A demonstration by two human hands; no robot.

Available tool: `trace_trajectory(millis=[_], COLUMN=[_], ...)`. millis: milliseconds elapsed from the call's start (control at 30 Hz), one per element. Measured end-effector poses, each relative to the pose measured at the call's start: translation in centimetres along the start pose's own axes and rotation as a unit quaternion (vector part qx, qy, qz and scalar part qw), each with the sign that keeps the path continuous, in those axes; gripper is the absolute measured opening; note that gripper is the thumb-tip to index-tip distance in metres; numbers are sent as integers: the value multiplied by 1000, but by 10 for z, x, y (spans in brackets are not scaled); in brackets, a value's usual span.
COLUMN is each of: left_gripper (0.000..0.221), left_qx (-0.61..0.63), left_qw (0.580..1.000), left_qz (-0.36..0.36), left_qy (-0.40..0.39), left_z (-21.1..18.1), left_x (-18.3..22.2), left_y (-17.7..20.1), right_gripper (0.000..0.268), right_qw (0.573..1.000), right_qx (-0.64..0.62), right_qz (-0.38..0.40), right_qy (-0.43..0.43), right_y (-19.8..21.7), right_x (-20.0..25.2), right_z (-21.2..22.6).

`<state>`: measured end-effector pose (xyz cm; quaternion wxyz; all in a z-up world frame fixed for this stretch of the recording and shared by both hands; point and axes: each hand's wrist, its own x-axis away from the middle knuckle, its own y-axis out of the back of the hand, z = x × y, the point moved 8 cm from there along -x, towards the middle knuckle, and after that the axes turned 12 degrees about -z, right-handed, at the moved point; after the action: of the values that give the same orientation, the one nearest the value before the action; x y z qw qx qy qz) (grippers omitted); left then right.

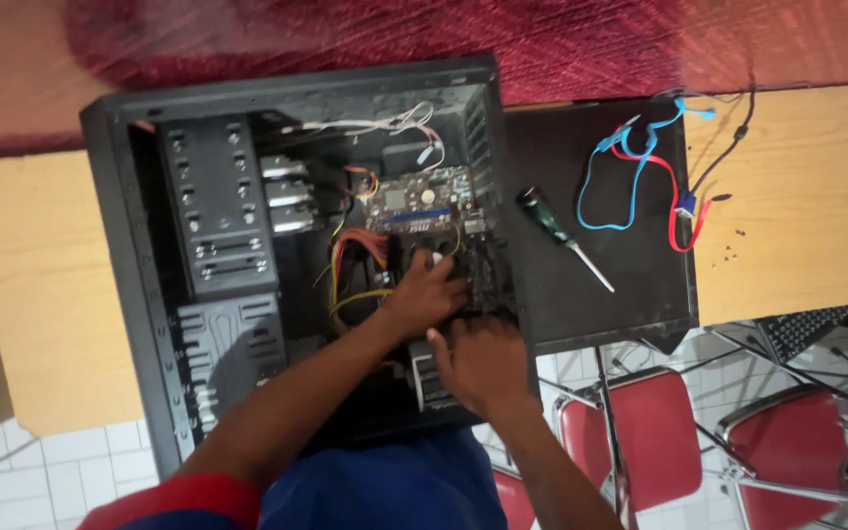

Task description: Managing and routing internal power and data cables inside a computer case

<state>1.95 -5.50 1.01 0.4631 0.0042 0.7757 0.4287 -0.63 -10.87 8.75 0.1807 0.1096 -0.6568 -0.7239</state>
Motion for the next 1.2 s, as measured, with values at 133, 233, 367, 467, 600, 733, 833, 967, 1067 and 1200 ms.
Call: trace_trajectory(millis=[133,233,367,467,600,733,833,967,1067,1200], left_gripper=[14,12,13,15,18,9,12,11,12,11], left_qx=[21,28,21,28,36,44,39,46,18,14], left_qw=[1000,999,998,997,997,992,988,990,991,994], left_qz=[-8,16,60,73,74,115,146,135,131,106], left_qy=[-12,-5,6,7,11,18,12,15,4,4], left_z=[-3,0,2,3,2,6,4,4,3,0], left_x=[-5,-13,-16,-10,-17,-19,-17,-11,-13,-15], left_y=[-4,0,6,-4,2,1,-2,-6,-5,-2], right_gripper=[55,44,35,30,32,29,30,24,26,24], right_qw=[997,993,986,982,979,956,948,947,938,936], right_qx=[-1,-24,-21,-27,-61,-222,-246,-217,-176,-183], right_qz=[-70,-109,-157,-173,-179,-187,-194,-226,-293,-297], right_qy=[-19,-33,-52,-65,-70,-31,-54,-67,-59,-55], right_y=[7,18,26,17,21,45,35,29,31,29], right_x=[3,3,7,8,16,47,84,104,105,106], right_z=[-3,-1,-1,-3,-4,7,2,-3,-1,-2])
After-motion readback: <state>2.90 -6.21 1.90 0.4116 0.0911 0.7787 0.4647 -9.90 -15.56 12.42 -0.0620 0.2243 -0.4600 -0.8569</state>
